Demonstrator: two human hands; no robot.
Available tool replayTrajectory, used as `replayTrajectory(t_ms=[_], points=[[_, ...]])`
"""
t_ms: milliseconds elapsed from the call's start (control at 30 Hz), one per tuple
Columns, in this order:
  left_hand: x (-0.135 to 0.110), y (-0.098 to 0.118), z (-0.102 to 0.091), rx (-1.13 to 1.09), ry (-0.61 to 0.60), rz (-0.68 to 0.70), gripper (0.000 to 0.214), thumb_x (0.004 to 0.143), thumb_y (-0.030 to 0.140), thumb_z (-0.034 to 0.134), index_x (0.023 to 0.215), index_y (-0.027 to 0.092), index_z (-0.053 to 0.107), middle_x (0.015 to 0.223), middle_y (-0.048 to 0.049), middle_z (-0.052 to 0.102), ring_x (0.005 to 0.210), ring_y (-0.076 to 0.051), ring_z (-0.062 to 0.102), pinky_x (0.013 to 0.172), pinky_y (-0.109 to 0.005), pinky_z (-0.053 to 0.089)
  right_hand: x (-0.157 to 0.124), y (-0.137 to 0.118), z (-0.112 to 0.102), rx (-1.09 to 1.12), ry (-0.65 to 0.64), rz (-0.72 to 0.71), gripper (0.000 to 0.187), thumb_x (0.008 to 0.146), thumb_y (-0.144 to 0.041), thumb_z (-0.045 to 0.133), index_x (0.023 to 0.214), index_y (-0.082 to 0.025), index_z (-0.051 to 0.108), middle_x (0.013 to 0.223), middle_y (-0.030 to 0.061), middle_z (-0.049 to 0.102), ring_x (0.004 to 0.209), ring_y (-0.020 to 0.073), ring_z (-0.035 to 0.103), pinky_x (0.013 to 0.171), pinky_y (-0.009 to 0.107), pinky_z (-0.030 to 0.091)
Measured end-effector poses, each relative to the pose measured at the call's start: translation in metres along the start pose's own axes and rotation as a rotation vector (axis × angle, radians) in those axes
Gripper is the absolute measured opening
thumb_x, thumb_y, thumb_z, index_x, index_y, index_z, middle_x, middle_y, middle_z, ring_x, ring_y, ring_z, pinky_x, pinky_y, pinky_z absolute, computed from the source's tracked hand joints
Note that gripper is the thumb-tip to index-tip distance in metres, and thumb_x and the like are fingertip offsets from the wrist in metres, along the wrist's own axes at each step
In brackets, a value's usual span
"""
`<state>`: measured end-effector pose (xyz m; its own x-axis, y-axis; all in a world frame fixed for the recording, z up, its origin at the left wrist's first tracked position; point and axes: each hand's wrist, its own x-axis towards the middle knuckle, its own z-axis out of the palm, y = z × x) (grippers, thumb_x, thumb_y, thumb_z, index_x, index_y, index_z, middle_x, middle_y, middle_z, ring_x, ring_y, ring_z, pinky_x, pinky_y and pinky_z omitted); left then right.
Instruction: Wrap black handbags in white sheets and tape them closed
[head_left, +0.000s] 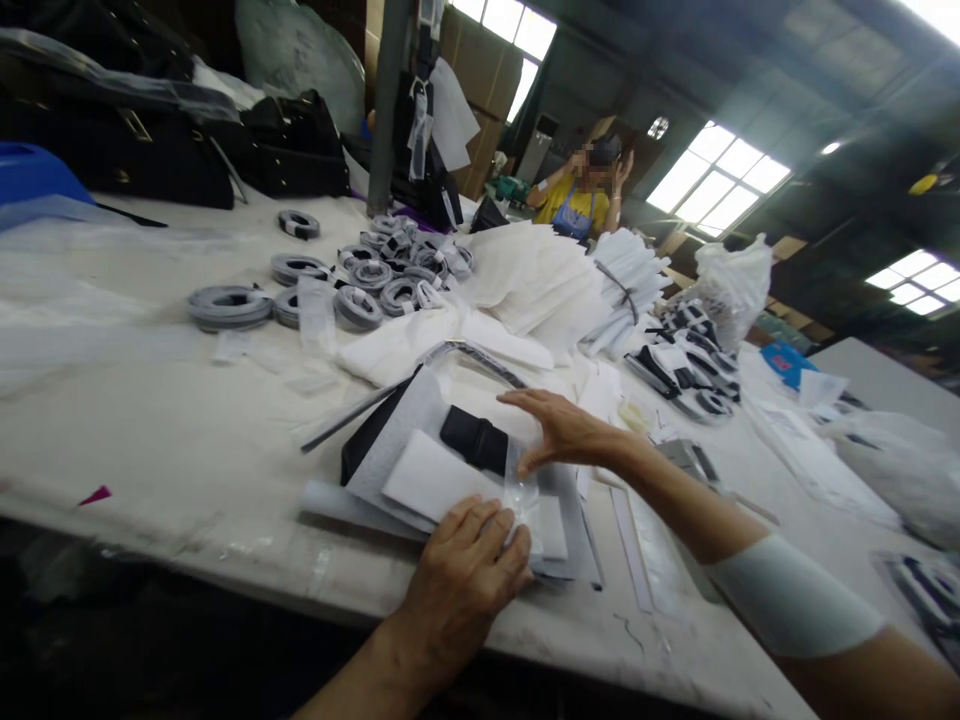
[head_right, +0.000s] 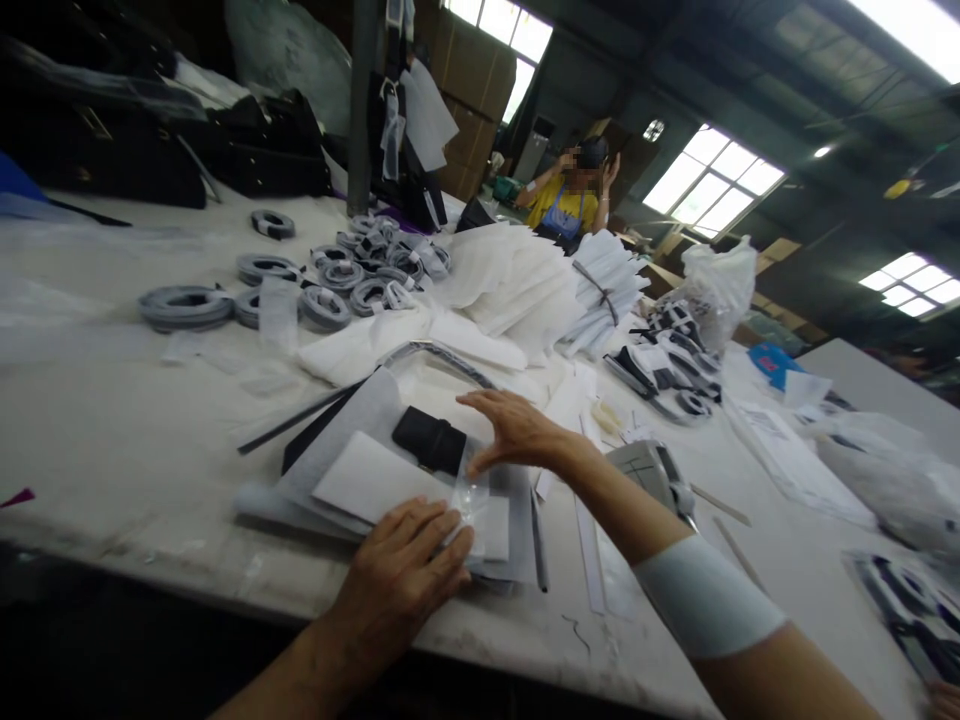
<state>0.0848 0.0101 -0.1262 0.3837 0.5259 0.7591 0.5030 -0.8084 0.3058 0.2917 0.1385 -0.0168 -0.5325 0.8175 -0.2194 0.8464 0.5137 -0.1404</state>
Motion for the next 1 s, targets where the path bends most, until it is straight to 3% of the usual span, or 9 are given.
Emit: replayTrajectory(t_ms=[133, 267, 333, 433, 600, 700, 800, 900, 1000], points=[[0.001, 0.0, -0.001, 0.013, -0.008, 0.008, 0.021, 0.093, 0.031, 0.058, 0.109, 0.02, 0.063, 0.108, -0.0028, 0.069, 0.105, -0.022, 0.061, 0.1, -0.04, 0.043, -0.015, -0.02, 0.014, -0.029, 0.15, 0.178, 0.106, 0.057, -0.055, 0.087, 0.145, -0.016, 0.042, 0.147, 0.0212, 0.044, 0.138, 0.0387, 0.037, 0.113, 0.062, 0.023], [0.002, 0.0, 0.0, 0.001, -0.005, 0.002, 0.018, 0.092, 0.03, 0.057, 0.106, 0.02, 0.063, 0.106, -0.0034, 0.069, 0.102, -0.022, 0.062, 0.097, -0.04, 0.046, -0.046, -0.072, 0.015, 0.139, 0.464, 0.135, 0.063, 0.084, -0.046, 0.069, 0.139, -0.023, 0.049, 0.138, 0.0115, 0.057, 0.128, 0.0282, 0.053, 0.107, 0.048, 0.044], [0.001, 0.001, 0.002, -0.017, 0.021, -0.022, 0.02, 0.095, 0.03, 0.051, 0.106, 0.018, 0.063, 0.101, -0.0044, 0.07, 0.098, -0.02, 0.063, 0.095, -0.039, 0.048, -0.065, -0.1, 0.032, 0.157, 0.529, 0.063, 0.049, 0.092, -0.041, 0.059, 0.138, -0.025, 0.051, 0.136, 0.0094, 0.059, 0.126, 0.0262, 0.055, 0.105, 0.043, 0.048], [0.0, 0.001, 0.005, -0.014, 0.015, -0.046, 0.03, 0.1, 0.03, 0.037, 0.113, 0.015, 0.06, 0.1, -0.0066, 0.071, 0.1, -0.019, 0.063, 0.097, -0.036, 0.048, -0.085, -0.122, 0.077, 0.076, 0.593, -0.012, 0.057, 0.094, -0.043, 0.056, 0.145, -0.023, 0.043, 0.136, 0.0115, 0.059, 0.125, 0.0287, 0.056, 0.104, 0.045, 0.049], [0.005, -0.005, -0.02, 0.012, -0.157, 0.01, 0.039, 0.099, 0.033, 0.039, 0.129, 0.01, 0.052, 0.122, -0.0129, 0.065, 0.117, -0.019, 0.058, 0.103, -0.033, 0.047, -0.084, -0.119, 0.125, -0.036, 0.705, 0.017, 0.072, 0.094, -0.05, 0.052, 0.152, -0.014, 0.029, 0.139, 0.017, 0.056, 0.125, 0.0309, 0.056, 0.102, 0.049, 0.05], [0.015, -0.026, -0.056, 0.133, -0.268, 0.07, 0.04, 0.093, 0.03, 0.056, 0.129, 0.013, 0.054, 0.128, -0.0118, 0.062, 0.124, -0.022, 0.054, 0.109, -0.039, 0.041, -0.079, -0.119, 0.127, -0.138, 0.698, -0.015, 0.072, 0.093, -0.045, 0.056, 0.15, -0.01, 0.03, 0.144, 0.0181, 0.05, 0.131, 0.0323, 0.049, 0.105, 0.052, 0.046], [0.023, -0.061, -0.092, 0.301, -0.305, 0.061, 0.037, 0.09, 0.035, 0.063, 0.125, 0.024, 0.059, 0.13, -0.0067, 0.063, 0.135, -0.03, 0.043, 0.115, -0.058, 0.027, -0.076, -0.124, 0.126, -0.255, 0.68, -0.008, 0.055, 0.094, -0.014, 0.044, 0.149, -0.012, 0.035, 0.148, 0.0151, 0.046, 0.136, 0.03, 0.044, 0.108, 0.052, 0.042], [0.021, -0.085, -0.112, 0.288, -0.37, 0.077, 0.039, 0.089, 0.032, 0.064, 0.128, 0.027, 0.058, 0.134, -0.0034, 0.061, 0.131, -0.03, 0.048, 0.108, -0.052, 0.04, -0.075, -0.118, 0.125, -0.305, 0.643, -0.015, 0.059, 0.088, 0.001, 0.036, 0.147, -0.01, 0.037, 0.149, 0.0147, 0.044, 0.136, 0.0284, 0.044, 0.108, 0.051, 0.042], [0.013, -0.078, -0.11, 0.237, -0.4, 0.039, 0.041, 0.089, 0.028, 0.064, 0.13, 0.027, 0.057, 0.138, -0.0026, 0.058, 0.131, -0.028, 0.048, 0.103, -0.046, 0.046, -0.085, -0.092, 0.121, -0.289, 0.573, -0.075, 0.06, 0.088, 0.001, 0.037, 0.146, -0.011, 0.038, 0.148, 0.0136, 0.046, 0.135, 0.0274, 0.046, 0.106, 0.05, 0.044]])
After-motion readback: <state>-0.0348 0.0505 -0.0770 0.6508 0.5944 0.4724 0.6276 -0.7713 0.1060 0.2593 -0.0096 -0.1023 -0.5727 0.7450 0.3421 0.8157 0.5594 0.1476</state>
